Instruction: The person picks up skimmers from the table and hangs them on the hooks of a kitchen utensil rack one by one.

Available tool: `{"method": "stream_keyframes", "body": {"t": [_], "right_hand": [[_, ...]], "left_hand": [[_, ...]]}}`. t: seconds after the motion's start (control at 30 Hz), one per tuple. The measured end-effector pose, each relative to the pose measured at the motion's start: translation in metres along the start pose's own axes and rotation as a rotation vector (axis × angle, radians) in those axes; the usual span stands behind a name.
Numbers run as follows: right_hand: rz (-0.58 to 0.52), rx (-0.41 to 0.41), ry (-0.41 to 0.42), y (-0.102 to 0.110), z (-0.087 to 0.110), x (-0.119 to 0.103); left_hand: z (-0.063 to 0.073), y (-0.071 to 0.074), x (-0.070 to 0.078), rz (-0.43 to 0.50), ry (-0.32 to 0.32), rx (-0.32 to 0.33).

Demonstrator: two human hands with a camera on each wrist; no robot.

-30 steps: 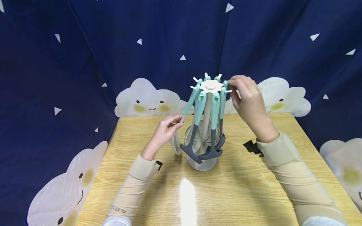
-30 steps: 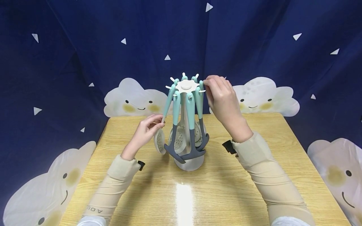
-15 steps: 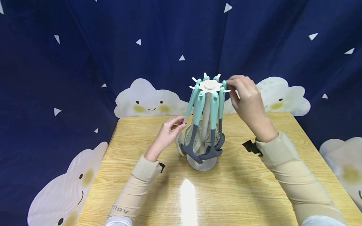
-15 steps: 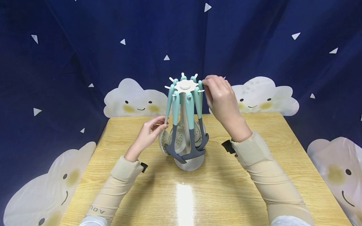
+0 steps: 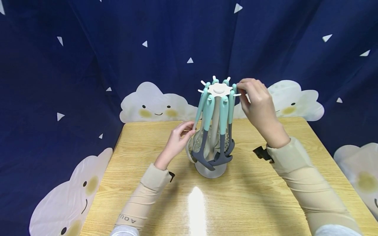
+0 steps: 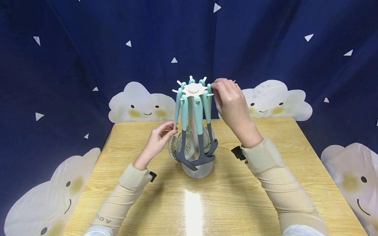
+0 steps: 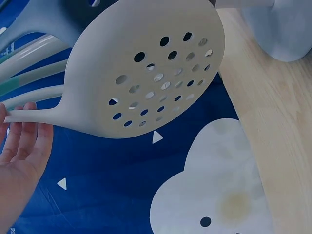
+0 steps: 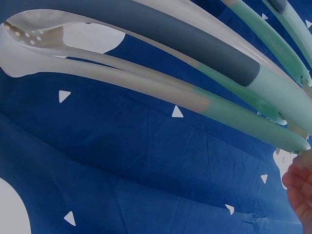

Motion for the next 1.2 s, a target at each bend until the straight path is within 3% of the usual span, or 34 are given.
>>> {"method": "stream_keyframes", "body": {"t": [0.2, 0.5, 0.63, 0.83, 1.0, 1.2], "right_hand": [[0.005, -0.002, -0.012, 0.0, 0.0, 0.0], [0.013, -0.01, -0.015, 0.0, 0.0, 0.001], [0.013, -0.014, -0.001, 0.0, 0.0, 0.002], [0.012, -0.046, 0.032, 0.004, -0.003, 0.007], [0.026, -0.085, 0.065, 0.01, -0.005, 0.013], [0.095, -0.103, 0.015, 0.018, -0.006, 0.032]], "left_hand": [[0.001, 0.002, 0.024, -0.014, -0.002, 0.003], [0.0, 0.003, 0.028, -0.025, 0.017, -0.014], [-0.002, 0.005, 0.026, -0.052, 0.007, -0.032], [-0.011, 0.014, 0.002, -0.047, 0.009, -0.031], [-0.031, 0.032, 0.002, -0.166, -0.096, 0.019], [-0.059, 0.055, 0.017, -0.434, -0.267, 0.086]]}}
Point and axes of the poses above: each hand's wrist, its own z-axis away from the middle knuckle, its own y-axis out of the back of the hand, x = y × z, the point moved 1 cm from there along -z, towards the middle knuckle, and after that the axes turned 13 degrees about x, right-handed, at the moved point
